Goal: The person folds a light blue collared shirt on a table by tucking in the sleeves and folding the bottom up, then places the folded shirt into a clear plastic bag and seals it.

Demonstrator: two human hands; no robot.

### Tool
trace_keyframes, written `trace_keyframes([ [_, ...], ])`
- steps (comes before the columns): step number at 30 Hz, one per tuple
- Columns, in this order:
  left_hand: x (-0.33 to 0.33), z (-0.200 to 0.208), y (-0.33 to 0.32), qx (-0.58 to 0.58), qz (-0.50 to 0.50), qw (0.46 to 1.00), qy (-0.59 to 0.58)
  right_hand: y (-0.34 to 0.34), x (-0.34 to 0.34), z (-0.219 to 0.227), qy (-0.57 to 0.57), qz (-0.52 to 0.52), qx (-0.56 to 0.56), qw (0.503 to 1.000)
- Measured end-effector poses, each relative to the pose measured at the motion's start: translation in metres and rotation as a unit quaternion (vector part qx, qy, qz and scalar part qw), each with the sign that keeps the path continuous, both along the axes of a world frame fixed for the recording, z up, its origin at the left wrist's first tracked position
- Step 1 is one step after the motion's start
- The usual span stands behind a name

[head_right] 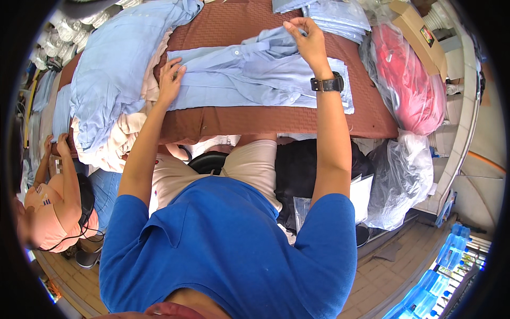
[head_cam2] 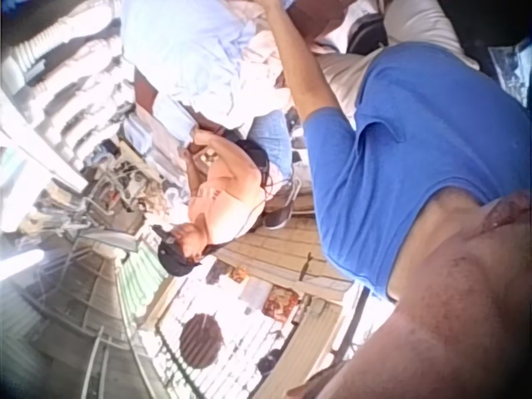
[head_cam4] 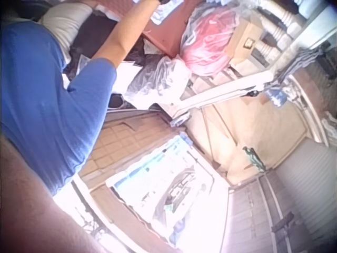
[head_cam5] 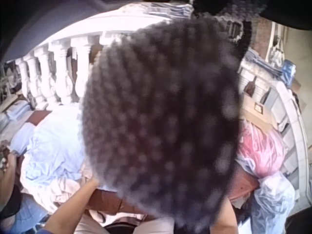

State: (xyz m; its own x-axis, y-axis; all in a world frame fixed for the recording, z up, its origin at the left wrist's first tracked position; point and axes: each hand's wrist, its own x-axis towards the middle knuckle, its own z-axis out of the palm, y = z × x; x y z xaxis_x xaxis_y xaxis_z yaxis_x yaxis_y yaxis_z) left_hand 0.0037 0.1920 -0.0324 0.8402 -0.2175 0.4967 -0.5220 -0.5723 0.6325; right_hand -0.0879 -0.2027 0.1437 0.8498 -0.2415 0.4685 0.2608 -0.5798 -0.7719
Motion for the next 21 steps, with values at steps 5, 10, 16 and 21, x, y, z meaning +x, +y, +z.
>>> trace_keyframes([
  [5,-0.005,0.001,0.003,0.005,0.002,1.000,-0.007,-0.009,-0.019,-0.002,0.058,0.067,0.079,0.993],
  [10,-0.004,-0.001,0.006,0.005,0.002,1.000,-0.004,-0.042,-0.056,-0.022,0.161,0.145,0.039,0.975],
  [16,-0.012,0.014,-0.003,-0.006,0.002,0.999,0.032,-0.061,-0.088,-0.082,0.152,0.008,-0.132,0.979],
  [21,-0.014,0.014,0.001,0.016,0.011,1.000,0.020,0.016,-0.074,-0.096,0.011,-0.142,-0.182,0.973],
])
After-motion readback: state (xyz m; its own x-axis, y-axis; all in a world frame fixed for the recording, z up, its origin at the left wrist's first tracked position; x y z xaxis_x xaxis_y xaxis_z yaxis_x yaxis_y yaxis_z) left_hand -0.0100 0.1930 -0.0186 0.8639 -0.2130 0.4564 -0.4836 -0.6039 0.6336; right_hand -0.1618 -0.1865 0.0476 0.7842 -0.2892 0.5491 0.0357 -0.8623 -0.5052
